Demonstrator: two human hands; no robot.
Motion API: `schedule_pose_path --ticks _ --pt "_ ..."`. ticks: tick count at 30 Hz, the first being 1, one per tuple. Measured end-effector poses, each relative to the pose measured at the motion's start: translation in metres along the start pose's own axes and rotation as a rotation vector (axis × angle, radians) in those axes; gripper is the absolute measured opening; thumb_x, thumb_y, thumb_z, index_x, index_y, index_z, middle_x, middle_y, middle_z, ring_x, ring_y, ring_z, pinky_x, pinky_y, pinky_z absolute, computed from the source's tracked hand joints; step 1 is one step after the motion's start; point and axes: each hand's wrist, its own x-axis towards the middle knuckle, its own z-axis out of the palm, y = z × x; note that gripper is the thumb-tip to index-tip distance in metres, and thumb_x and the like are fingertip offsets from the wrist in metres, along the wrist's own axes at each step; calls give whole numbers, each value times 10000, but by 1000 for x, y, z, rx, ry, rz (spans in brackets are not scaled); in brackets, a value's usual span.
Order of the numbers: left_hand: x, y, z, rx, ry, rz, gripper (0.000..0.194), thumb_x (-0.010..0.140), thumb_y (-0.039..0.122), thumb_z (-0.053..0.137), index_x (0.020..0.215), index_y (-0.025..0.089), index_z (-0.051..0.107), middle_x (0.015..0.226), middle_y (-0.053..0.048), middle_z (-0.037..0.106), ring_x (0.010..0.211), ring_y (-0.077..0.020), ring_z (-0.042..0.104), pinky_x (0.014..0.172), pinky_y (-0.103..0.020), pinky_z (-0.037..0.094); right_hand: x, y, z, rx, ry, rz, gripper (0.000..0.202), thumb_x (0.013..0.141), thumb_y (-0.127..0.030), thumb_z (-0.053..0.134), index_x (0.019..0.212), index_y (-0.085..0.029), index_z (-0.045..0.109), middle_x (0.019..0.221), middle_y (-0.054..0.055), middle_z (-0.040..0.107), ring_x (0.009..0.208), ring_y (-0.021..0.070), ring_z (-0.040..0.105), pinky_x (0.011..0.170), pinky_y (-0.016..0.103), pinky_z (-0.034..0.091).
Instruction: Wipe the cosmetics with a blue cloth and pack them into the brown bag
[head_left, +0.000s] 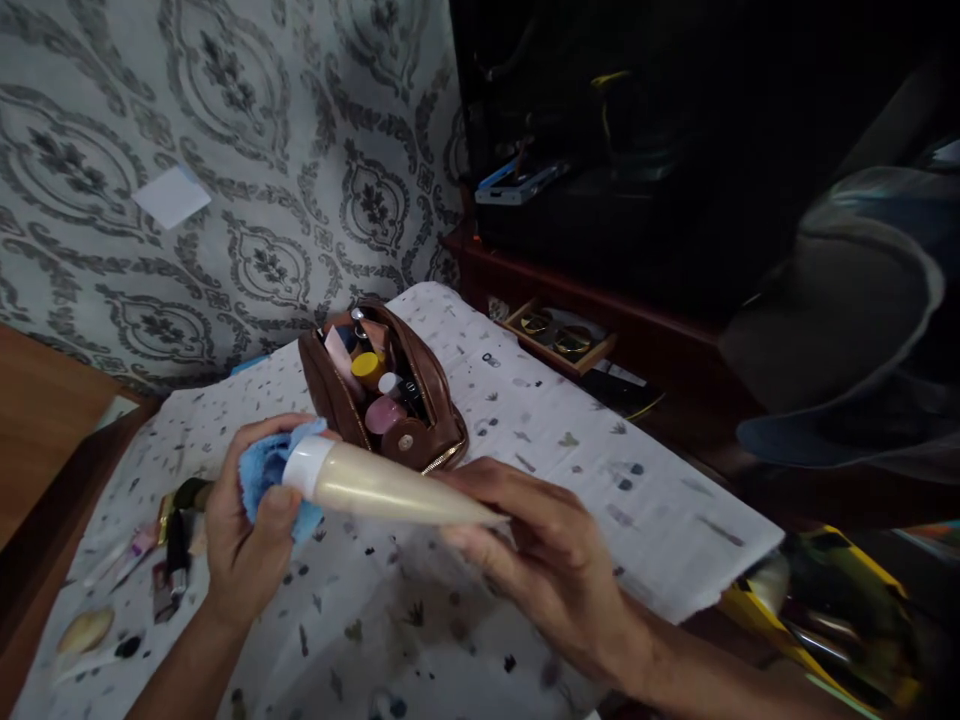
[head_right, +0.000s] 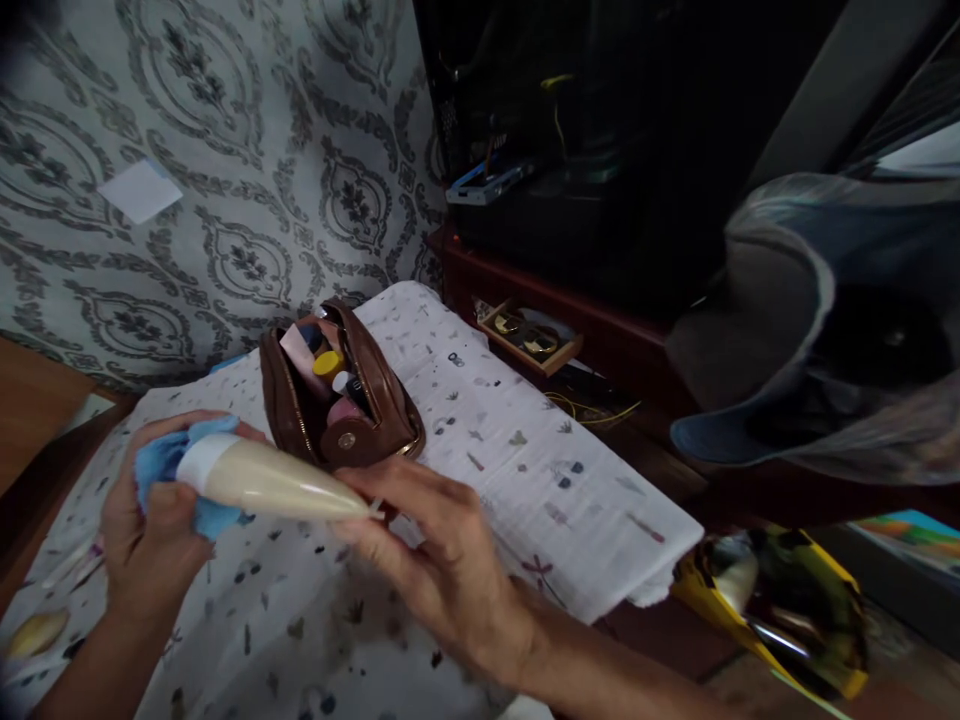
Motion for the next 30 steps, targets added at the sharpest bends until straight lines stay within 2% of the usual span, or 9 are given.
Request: schedule_pose_path --ticks 2,5,8,10,15,19,24,30 --pt "14 -2 4 74 -43 65 371 995 457 450 1271 235 559 1130 -87 695 944 -229 683 756 -333 581 5 0 -10 -64 74 28 79 912 -258 670 944 -188 687 802 19 706 707 137 654 657 237 535" --pt "35 -10 6 454 -155 349 299 985 268 495 1271 230 573 1179 -79 694 1078 -232 661 914 -358 546 12 -1 -24 -162 155 113 186 921 -288 649 762 -193 648 637 -15 621 556 116 565 533 218 474" --pt "44 -18 4 767 -262 653 282 944 134 507 1190 217 618 1235 -94 678 1199 -267 609 941 -370 531 19 -1 -34 -256 213 158 247 939 -320 620 723 -199 622 585 -28 566 508 105 500 475 210 412" --pt "45 -22 1 841 -284 724 289 930 101 510 1172 207 625 1242 -110 670 1196 -274 609 918 -367 539 27 -1 -39 -308 224 150 260 950 -329 602 725 -199 612 591 -29 551 515 103 485 480 213 398" --pt "36 -30 -1 795 -227 720 310 892 76 529 1168 179 626 1208 -152 660 1166 -301 615 954 -429 532 61 2 -39 -459 122 6 258 966 -317 579 746 -183 601 621 -32 513 541 98 447 514 232 357" --pt "30 -36 6 709 -116 691 345 883 72 522 1195 181 623 1205 -166 653 1160 -304 617 947 -442 532 98 7 -24 -587 -70 -108 337 995 -364 520 727 -168 578 666 -19 521 605 102 444 599 255 332" --pt "25 -40 10 642 -81 649 345 902 97 502 1216 190 612 1228 -159 644 1166 -286 612 968 -438 520 134 9 8 -772 -347 -50 244 982 -305 506 826 -163 628 781 12 608 695 126 511 649 272 313" --pt "22 -40 10 619 -77 624 339 904 110 511 1226 178 591 1214 -162 634 1155 -290 609 951 -425 516 160 19 40 -926 -564 34 237 949 -227 498 1039 -144 702 979 105 710 880 210 644 716 288 403"
